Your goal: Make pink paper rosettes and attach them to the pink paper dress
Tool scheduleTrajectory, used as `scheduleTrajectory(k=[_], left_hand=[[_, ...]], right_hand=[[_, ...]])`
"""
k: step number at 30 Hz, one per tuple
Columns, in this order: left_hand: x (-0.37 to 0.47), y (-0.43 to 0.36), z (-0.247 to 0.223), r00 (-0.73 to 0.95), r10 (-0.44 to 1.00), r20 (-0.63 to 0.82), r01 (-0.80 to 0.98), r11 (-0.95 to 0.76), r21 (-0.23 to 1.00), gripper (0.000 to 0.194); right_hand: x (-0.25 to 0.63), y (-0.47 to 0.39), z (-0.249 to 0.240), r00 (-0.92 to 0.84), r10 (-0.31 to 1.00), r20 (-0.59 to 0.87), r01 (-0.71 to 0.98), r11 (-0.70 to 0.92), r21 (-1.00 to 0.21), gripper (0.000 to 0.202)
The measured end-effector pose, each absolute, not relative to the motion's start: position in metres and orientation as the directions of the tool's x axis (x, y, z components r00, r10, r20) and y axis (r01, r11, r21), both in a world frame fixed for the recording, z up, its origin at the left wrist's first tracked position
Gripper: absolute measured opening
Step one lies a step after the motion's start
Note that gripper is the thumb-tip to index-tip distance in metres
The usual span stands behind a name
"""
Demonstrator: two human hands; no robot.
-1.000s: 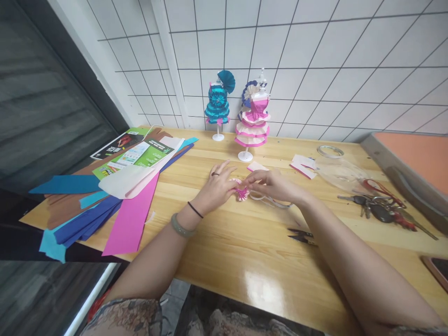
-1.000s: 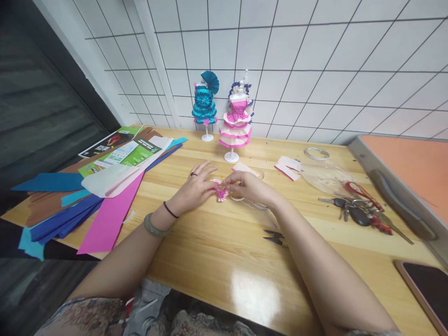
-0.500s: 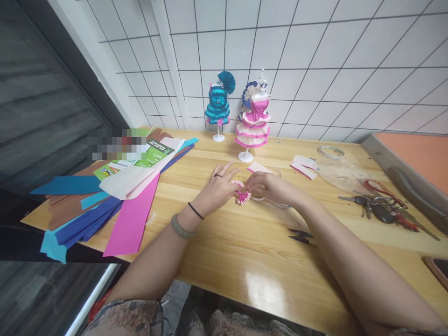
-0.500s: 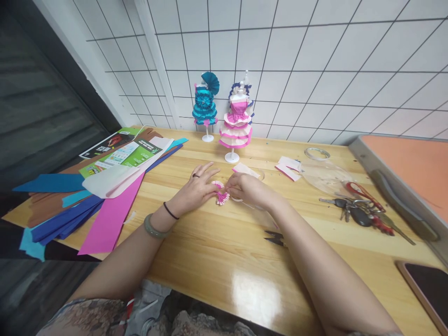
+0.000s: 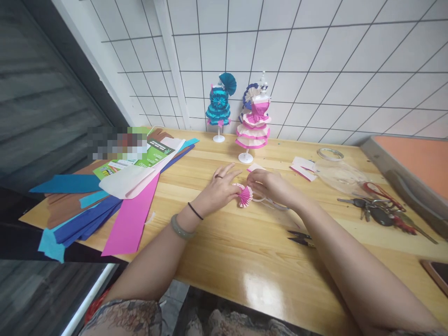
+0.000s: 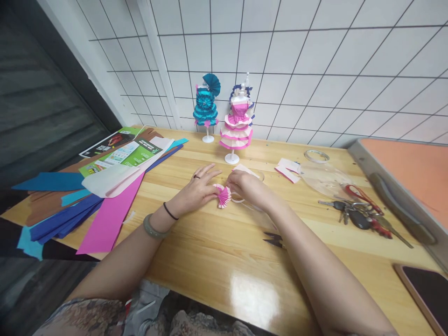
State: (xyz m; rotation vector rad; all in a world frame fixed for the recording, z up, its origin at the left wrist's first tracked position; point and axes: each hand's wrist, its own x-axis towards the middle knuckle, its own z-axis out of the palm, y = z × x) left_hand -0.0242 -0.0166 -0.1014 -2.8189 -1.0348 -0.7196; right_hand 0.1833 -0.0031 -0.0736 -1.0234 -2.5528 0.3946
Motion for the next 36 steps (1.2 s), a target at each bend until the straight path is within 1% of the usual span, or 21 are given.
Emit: scheduleTrajectory(k=[8, 11, 13, 15, 17, 20, 22, 25, 27, 30, 33, 36], left_hand=[[-0.025, -0.016, -0.102, 0.656, 0.612, 0.442, 0.618, -0.772, 0.151, 0.015], [-0.026, -0.017, -0.102, 0.642, 0.627, 0.442, 0.628, -0.760, 0.166, 0.014], [-0.026, -0.017, -0.101, 0.610, 0.657, 0.443, 0.657, -0.732, 0.180, 0.014], [-0.026, -0.017, -0.101, 0.541, 0.705, 0.458, 0.707, -0.677, 0.207, 0.014], [-0.026, -0.017, -0.102, 0.432, 0.759, 0.487, 0.766, -0.594, 0.246, 0.013], [-0.026, -0.014, -0.103, 0.255, 0.810, 0.528, 0.821, -0.470, 0.324, 0.009], [-0.027, -0.012, -0.105, 0.163, 0.824, 0.542, 0.831, -0.411, 0.374, 0.007], [-0.027, -0.010, -0.107, 0.088, 0.830, 0.550, 0.833, -0.364, 0.416, 0.004], [-0.027, -0.010, -0.107, 0.074, 0.831, 0.551, 0.832, -0.356, 0.425, 0.004], [-0.025, -0.011, -0.108, 0.072, 0.832, 0.550, 0.830, -0.355, 0.429, 0.003], [-0.023, -0.012, -0.108, 0.079, 0.831, 0.550, 0.830, -0.361, 0.426, 0.003], [-0.021, -0.013, -0.109, 0.082, 0.833, 0.546, 0.834, -0.358, 0.421, 0.003]], right_hand=[[0.183, -0.002, -0.075, -0.673, 0.702, 0.233, 0.598, 0.702, -0.386, 0.020], [0.183, -0.002, -0.076, -0.665, 0.705, 0.246, 0.583, 0.696, -0.419, 0.021], [0.184, -0.001, -0.077, -0.617, 0.740, 0.267, 0.590, 0.660, -0.465, 0.021], [0.185, 0.001, -0.080, -0.529, 0.802, 0.279, 0.625, 0.590, -0.512, 0.024], [0.184, 0.001, -0.083, -0.443, 0.849, 0.286, 0.660, 0.525, -0.537, 0.028], [0.178, -0.001, -0.087, -0.378, 0.857, 0.351, 0.669, 0.515, -0.535, 0.023], [0.170, -0.006, -0.088, -0.386, 0.826, 0.410, 0.673, 0.556, -0.488, 0.018], [0.159, -0.014, -0.088, -0.458, 0.762, 0.458, 0.706, 0.625, -0.334, 0.017], [0.154, -0.017, -0.090, -0.486, 0.734, 0.474, 0.740, 0.634, -0.224, 0.020], [0.152, -0.019, -0.093, -0.490, 0.708, 0.508, 0.786, 0.611, -0.093, 0.024], [0.151, -0.019, -0.096, -0.502, 0.676, 0.540, 0.808, 0.588, 0.014, 0.025], [0.151, -0.018, -0.099, -0.513, 0.652, 0.559, 0.817, 0.570, 0.085, 0.025]])
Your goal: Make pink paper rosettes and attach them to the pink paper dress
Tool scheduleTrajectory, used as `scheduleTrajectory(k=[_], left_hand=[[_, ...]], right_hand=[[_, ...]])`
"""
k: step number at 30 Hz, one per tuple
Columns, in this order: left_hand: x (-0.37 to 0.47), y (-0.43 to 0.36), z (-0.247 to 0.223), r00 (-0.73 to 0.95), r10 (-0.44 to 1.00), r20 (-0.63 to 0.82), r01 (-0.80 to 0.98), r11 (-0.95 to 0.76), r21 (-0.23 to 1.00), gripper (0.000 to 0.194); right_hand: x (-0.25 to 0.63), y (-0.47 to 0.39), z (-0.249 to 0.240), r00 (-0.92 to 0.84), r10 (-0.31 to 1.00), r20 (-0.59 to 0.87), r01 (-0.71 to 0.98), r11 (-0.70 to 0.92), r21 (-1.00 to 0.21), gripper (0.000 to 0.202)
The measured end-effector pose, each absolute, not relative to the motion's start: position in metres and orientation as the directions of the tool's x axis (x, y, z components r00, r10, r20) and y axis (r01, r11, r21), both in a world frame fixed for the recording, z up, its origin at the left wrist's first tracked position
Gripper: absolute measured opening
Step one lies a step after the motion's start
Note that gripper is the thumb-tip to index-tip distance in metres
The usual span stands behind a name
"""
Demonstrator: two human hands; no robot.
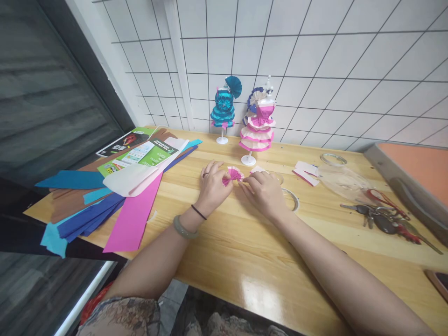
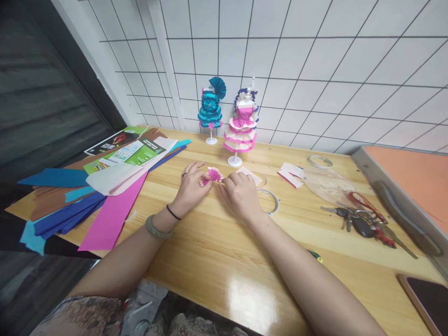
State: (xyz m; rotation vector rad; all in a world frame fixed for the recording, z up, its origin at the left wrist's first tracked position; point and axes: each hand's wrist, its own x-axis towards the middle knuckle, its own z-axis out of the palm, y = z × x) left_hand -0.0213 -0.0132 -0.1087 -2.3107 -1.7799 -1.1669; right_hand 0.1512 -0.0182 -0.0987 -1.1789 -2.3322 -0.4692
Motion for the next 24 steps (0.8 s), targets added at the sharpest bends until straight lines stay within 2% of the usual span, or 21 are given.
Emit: scheduleTrajectory(k=[7, 24], left_hand=[[-0.0204, -0.0129, -0.1098, 0.084, 0.835, 0.544, 0.821, -0.367, 0.436, 0.002], [-0.0271, -0.0074, -0.1128, 0.121, 0.830, 0.544, 0.847, -0.372, 0.380, 0.008]], right_hand=[[0.1507, -0.0153, -0.1018, -0.544, 0.617, 0.569, 0.815, 0.550, 0.182, 0.027], [0.1499, -0.0177, -0.0951, -0.635, 0.631, 0.446, 0.760, 0.615, 0.211, 0.024]])
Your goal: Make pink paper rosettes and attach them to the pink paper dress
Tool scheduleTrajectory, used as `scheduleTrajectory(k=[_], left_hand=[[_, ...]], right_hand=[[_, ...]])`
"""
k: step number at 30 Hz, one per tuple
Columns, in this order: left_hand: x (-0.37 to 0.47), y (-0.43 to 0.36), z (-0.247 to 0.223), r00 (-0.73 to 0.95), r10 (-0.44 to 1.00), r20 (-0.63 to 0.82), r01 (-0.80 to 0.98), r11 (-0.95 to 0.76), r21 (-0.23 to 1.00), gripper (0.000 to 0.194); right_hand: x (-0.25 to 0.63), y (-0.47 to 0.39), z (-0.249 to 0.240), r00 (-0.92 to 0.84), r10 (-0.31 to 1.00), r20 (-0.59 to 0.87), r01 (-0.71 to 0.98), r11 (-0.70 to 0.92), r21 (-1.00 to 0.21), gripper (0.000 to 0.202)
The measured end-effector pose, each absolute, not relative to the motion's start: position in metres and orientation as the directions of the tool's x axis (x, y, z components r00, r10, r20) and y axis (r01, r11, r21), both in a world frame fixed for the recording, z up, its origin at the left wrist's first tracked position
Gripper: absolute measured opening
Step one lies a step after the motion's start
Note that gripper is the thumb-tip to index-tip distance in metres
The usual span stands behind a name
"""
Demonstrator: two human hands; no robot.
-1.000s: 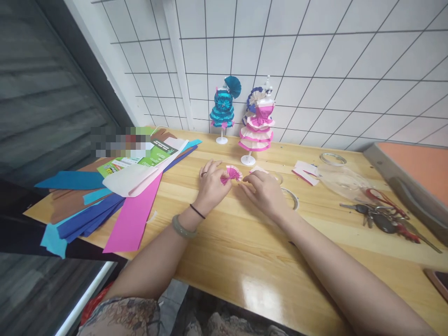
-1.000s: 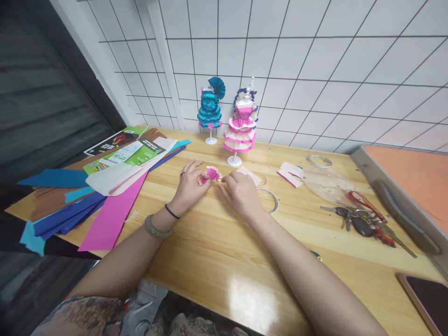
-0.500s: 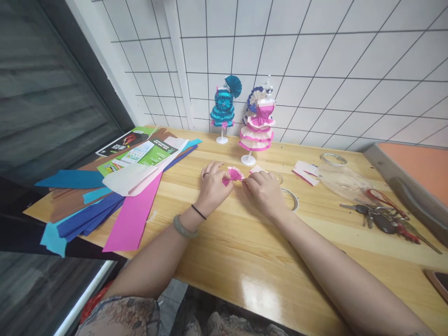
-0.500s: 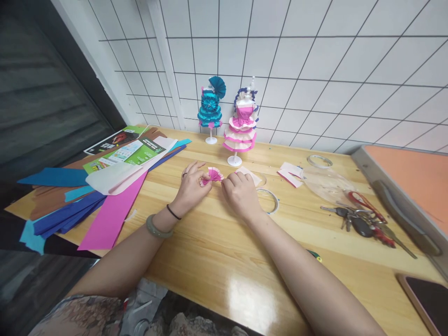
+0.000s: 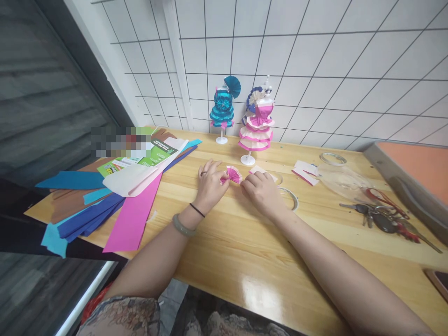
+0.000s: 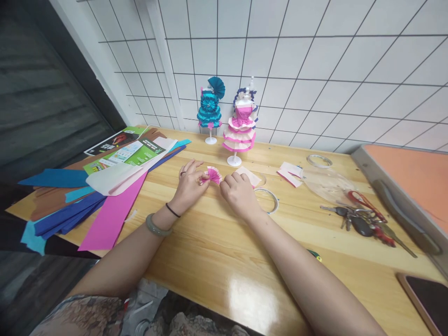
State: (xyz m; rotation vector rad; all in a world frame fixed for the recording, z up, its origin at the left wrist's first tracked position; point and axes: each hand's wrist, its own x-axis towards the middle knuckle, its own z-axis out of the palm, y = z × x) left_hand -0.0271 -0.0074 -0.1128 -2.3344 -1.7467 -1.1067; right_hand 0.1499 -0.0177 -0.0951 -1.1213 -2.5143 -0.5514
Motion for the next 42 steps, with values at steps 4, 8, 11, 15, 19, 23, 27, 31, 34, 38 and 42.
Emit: scheduleTrajectory(k=[4, 8, 11, 15, 19, 23, 27, 31, 34, 38, 42], left_hand=[[-0.029, -0.006, -0.114, 0.140, 0.834, 0.534, 0.840, -0.386, 0.381, 0.010], [-0.030, -0.006, -0.113, 0.163, 0.830, 0.533, 0.849, -0.393, 0.353, 0.012], [-0.030, -0.007, -0.112, 0.181, 0.822, 0.539, 0.860, -0.398, 0.318, 0.013], [-0.029, -0.009, -0.109, 0.204, 0.811, 0.548, 0.866, -0.410, 0.285, 0.014], [-0.028, -0.011, -0.107, 0.236, 0.801, 0.550, 0.863, -0.433, 0.260, 0.014], [-0.027, -0.012, -0.105, 0.249, 0.802, 0.543, 0.861, -0.440, 0.255, 0.014], [-0.026, -0.012, -0.106, 0.245, 0.805, 0.540, 0.859, -0.439, 0.265, 0.014], [-0.026, -0.011, -0.107, 0.236, 0.804, 0.546, 0.854, -0.440, 0.279, 0.013], [-0.027, -0.011, -0.107, 0.231, 0.802, 0.551, 0.851, -0.441, 0.285, 0.013], [-0.028, -0.010, -0.107, 0.225, 0.803, 0.553, 0.846, -0.442, 0.298, 0.013], [-0.028, -0.009, -0.108, 0.216, 0.806, 0.551, 0.843, -0.439, 0.312, 0.013]], right_hand=[[0.149, -0.018, -0.096, -0.642, 0.632, 0.434, 0.756, 0.616, 0.221, 0.025], [0.149, -0.018, -0.097, -0.647, 0.623, 0.440, 0.744, 0.641, 0.188, 0.026], [0.152, -0.016, -0.097, -0.620, 0.625, 0.474, 0.736, 0.673, 0.074, 0.028], [0.159, -0.011, -0.096, -0.451, 0.695, 0.560, 0.771, 0.619, -0.149, 0.025], [0.162, -0.007, -0.098, -0.381, 0.731, 0.566, 0.765, 0.593, -0.251, 0.020], [0.161, -0.006, -0.100, -0.376, 0.753, 0.540, 0.741, 0.594, -0.314, 0.020], [0.160, -0.007, -0.102, -0.376, 0.767, 0.521, 0.728, 0.592, -0.346, 0.020], [0.159, -0.007, -0.103, -0.394, 0.772, 0.499, 0.731, 0.592, -0.338, 0.018], [0.158, -0.009, -0.103, -0.413, 0.768, 0.489, 0.728, 0.601, -0.329, 0.018], [0.155, -0.011, -0.100, -0.421, 0.768, 0.483, 0.728, 0.603, -0.325, 0.018], [0.154, -0.012, -0.099, -0.434, 0.762, 0.481, 0.722, 0.614, -0.320, 0.018]])
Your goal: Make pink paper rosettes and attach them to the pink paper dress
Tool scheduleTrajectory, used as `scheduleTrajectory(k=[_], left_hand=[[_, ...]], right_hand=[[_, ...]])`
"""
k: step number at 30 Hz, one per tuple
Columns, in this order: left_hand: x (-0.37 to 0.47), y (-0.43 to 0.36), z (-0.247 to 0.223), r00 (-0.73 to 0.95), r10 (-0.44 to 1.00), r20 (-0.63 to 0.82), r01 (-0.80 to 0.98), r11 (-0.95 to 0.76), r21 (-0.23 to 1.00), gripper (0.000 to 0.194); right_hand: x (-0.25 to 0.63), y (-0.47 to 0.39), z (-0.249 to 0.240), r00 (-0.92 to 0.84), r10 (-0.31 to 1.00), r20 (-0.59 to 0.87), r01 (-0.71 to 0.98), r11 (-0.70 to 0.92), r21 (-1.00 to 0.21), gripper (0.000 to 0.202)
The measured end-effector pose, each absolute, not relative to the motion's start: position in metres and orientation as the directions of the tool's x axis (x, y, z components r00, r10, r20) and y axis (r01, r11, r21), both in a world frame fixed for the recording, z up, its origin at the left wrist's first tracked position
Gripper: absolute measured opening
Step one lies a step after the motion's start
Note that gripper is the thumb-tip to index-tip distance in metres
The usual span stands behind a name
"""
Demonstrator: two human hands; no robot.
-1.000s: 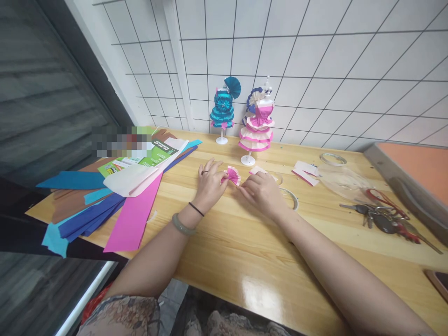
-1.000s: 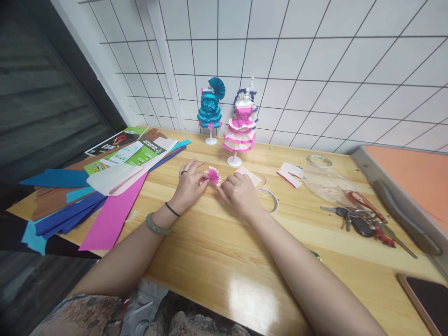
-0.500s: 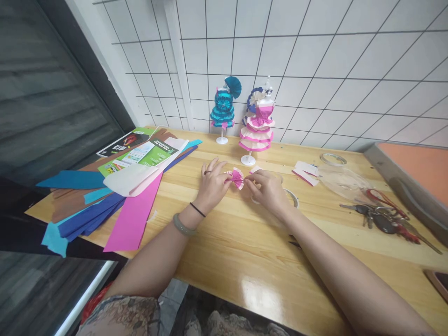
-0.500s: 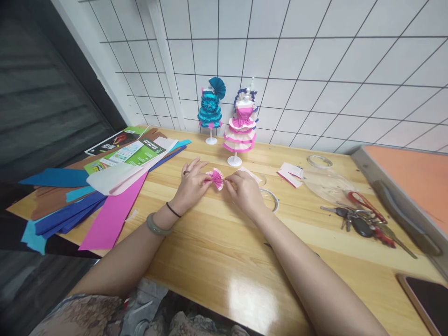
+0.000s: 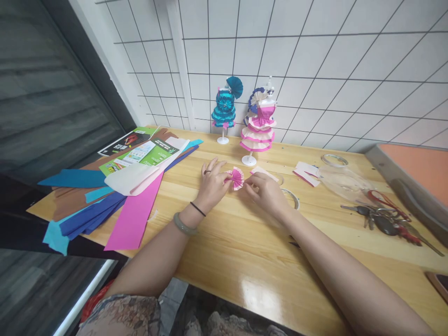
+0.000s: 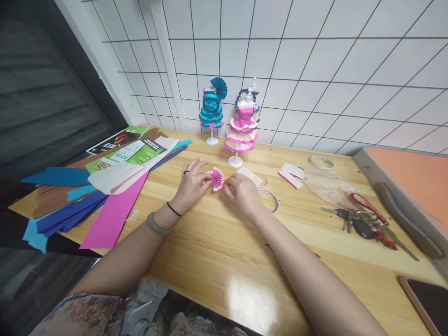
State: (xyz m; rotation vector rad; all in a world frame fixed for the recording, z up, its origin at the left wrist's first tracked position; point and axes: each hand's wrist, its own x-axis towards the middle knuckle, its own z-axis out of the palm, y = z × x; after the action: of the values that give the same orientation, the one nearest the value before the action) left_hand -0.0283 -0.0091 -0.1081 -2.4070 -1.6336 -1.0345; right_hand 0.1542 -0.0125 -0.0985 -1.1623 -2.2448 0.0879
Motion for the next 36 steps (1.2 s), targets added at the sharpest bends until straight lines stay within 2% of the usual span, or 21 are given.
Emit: scheduleTrajectory(k=[11, 14, 19, 21, 23, 26, 30, 36], left_hand=[[-0.029, -0.008, -0.109, 0.231, 0.803, 0.549, 0.833, -0.454, 0.314, 0.014], [-0.029, -0.008, -0.109, 0.226, 0.806, 0.548, 0.837, -0.448, 0.314, 0.013], [-0.029, -0.009, -0.107, 0.212, 0.806, 0.553, 0.847, -0.434, 0.307, 0.012], [-0.029, -0.011, -0.106, 0.224, 0.799, 0.558, 0.854, -0.436, 0.282, 0.012], [-0.028, -0.012, -0.105, 0.243, 0.789, 0.564, 0.860, -0.444, 0.251, 0.013], [-0.025, -0.015, -0.103, 0.275, 0.772, 0.572, 0.861, -0.463, 0.210, 0.016], [-0.020, -0.020, -0.103, 0.320, 0.761, 0.564, 0.854, -0.490, 0.176, 0.018], [-0.014, -0.024, -0.104, 0.350, 0.766, 0.539, 0.833, -0.517, 0.194, 0.019]], right_hand=[[0.155, -0.012, -0.096, -0.490, 0.707, 0.510, 0.685, 0.674, -0.276, 0.016], [0.155, -0.013, -0.095, -0.472, 0.711, 0.520, 0.667, 0.674, -0.317, 0.017], [0.157, -0.011, -0.095, -0.318, 0.773, 0.550, 0.664, 0.595, -0.453, 0.018], [0.157, -0.010, -0.095, -0.284, 0.775, 0.565, 0.658, 0.586, -0.473, 0.016], [0.156, -0.011, -0.095, -0.291, 0.741, 0.605, 0.664, 0.612, -0.430, 0.014], [0.152, -0.015, -0.095, -0.363, 0.667, 0.650, 0.708, 0.651, -0.273, 0.018], [0.145, -0.024, -0.095, -0.474, 0.649, 0.596, 0.765, 0.638, -0.087, 0.023], [0.140, -0.029, -0.097, -0.505, 0.658, 0.559, 0.799, 0.601, 0.015, 0.024]])
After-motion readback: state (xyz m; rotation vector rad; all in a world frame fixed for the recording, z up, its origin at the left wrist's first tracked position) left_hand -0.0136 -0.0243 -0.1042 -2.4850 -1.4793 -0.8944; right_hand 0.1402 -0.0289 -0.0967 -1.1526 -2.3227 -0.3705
